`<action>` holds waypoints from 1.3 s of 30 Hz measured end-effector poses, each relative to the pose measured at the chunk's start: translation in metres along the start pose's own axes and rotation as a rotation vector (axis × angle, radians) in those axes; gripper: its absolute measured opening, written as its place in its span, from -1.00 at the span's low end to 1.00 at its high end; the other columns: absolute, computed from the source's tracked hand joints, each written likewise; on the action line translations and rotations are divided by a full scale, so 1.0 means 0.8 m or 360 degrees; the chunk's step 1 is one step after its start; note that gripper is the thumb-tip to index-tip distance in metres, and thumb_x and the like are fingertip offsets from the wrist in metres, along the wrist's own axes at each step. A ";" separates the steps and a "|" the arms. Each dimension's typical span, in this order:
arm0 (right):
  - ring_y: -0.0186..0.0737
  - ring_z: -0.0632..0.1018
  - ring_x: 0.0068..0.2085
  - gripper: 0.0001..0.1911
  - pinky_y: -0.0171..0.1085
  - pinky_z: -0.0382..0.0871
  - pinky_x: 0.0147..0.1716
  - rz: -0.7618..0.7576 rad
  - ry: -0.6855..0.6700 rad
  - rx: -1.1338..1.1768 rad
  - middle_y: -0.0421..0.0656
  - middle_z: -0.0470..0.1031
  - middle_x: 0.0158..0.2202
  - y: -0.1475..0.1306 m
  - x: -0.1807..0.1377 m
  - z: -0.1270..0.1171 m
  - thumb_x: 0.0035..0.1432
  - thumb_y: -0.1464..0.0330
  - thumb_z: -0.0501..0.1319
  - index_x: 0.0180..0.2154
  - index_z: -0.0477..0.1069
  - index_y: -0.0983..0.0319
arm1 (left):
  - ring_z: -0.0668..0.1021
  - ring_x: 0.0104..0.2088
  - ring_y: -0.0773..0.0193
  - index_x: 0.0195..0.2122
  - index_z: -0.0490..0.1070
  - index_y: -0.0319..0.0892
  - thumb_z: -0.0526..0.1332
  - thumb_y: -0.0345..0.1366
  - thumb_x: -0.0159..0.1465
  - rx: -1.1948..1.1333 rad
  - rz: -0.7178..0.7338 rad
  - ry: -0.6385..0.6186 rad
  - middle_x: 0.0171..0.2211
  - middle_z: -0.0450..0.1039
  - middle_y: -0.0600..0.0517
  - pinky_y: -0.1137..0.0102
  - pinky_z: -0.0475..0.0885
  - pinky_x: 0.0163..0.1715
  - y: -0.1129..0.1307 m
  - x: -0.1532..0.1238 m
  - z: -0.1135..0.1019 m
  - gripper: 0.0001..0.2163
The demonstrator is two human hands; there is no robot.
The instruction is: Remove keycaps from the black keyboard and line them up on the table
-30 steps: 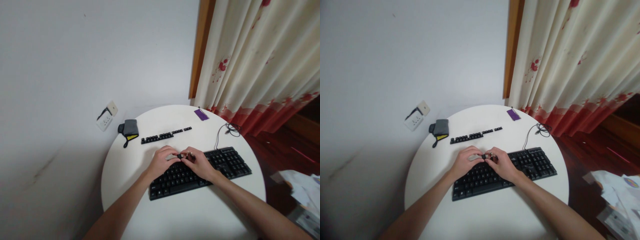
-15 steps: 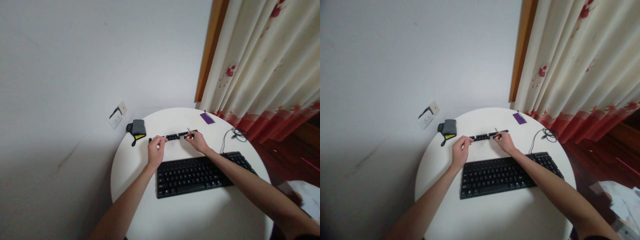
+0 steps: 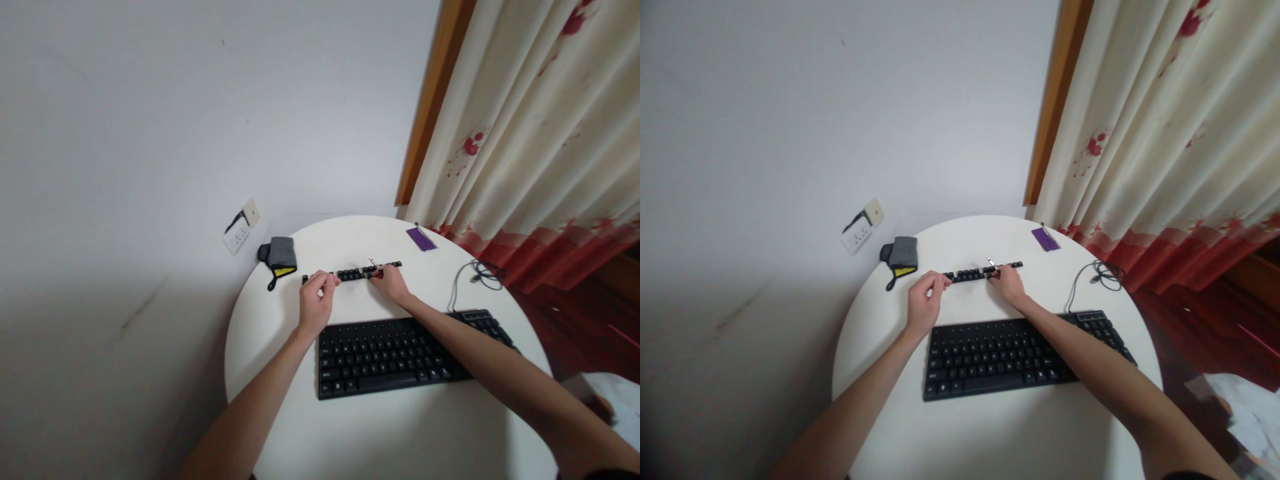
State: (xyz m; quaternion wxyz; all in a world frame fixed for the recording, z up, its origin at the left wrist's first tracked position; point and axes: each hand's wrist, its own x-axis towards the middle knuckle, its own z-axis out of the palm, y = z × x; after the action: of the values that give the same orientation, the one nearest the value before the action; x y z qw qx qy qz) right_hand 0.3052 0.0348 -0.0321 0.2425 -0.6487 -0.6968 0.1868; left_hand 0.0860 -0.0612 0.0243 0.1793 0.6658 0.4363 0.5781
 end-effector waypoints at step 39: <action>-0.13 0.57 -0.25 -0.85 -0.32 0.29 -0.32 0.0053 -0.0018 -0.0016 -0.05 0.61 -0.31 -0.016 -0.009 -0.002 0.10 0.37 0.26 -0.28 0.58 0.25 | 0.48 -0.39 0.28 -0.43 0.44 -0.17 0.07 -0.27 0.38 0.0141 0.0118 -0.0059 -0.45 0.45 0.01 0.39 0.35 -0.35 0.004 0.000 0.000 -0.73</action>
State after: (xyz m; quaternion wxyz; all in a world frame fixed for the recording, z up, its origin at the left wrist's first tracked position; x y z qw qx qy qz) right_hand 0.2962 0.0265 -0.0241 0.2322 -0.6603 -0.6882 0.1909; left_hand 0.0871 -0.0630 0.0272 0.1362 0.6994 0.4330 0.5521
